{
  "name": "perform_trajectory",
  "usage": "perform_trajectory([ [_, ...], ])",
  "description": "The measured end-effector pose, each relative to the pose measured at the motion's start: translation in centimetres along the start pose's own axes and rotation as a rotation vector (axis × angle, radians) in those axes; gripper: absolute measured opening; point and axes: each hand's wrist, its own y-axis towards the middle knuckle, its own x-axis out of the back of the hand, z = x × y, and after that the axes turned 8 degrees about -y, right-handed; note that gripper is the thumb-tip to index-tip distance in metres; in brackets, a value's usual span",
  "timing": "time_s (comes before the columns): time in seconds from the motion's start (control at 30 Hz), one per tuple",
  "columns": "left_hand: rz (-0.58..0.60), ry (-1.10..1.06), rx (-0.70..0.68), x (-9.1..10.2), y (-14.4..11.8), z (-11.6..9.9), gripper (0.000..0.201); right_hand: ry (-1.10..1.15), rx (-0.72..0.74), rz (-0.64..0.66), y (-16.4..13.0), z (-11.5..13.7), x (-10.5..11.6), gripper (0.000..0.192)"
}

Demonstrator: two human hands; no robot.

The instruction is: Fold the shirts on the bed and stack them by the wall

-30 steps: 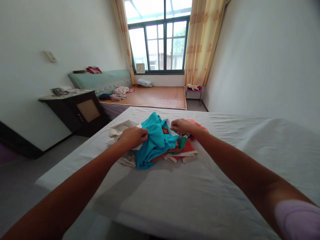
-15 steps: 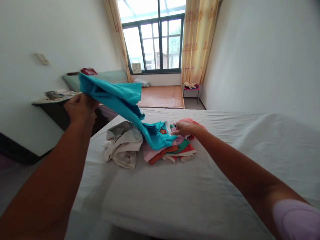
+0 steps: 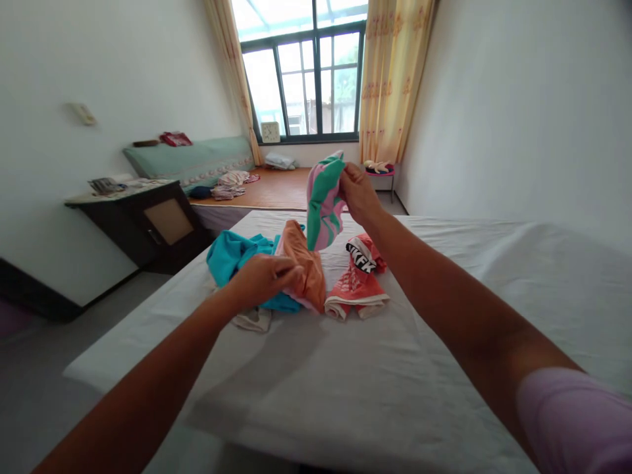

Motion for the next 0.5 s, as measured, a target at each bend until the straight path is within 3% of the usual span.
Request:
perform_trajectory([
  [0.07, 0.076, 0.078, -0.063, -1.9, -0.2, -1.2, 0.028, -0.03, -0.047, 0.125, -0.6, -0.4, -0.3, 0.039],
  [0.13, 0.091, 0.17, -0.029, -3.1, -0.5, -1.2, 0.024, -0.076, -0.101, 0.217, -1.7, -1.1, 0.3, 0.038],
  [0.23, 0.159, 0.23, 0.069, -3.5, -0.7, -0.3, 0.022, -0.214, -0.126, 0.139, -2.9, -2.0, 2.1, 0.033],
  [0.3, 0.173, 0.235, 0.101, -2.6, -0.1, 0.0, 0.02, -0.427, -0.133, 0.143, -2.8, -2.2, 3.4, 0.028],
  [0.4, -0.028, 0.19, 0.151, 0.5, 2.2, 0.2, 0.02, -0.543, -0.154, 0.178, -1.8, -1.8, 4.3, 0.025],
  [0.5, -0.5, -0.123, 0.145, 5.1, 5.6, 1.5, 0.027, -0.247, -0.091, -0.008, -0.6, -1.0, 3.9, 0.029],
])
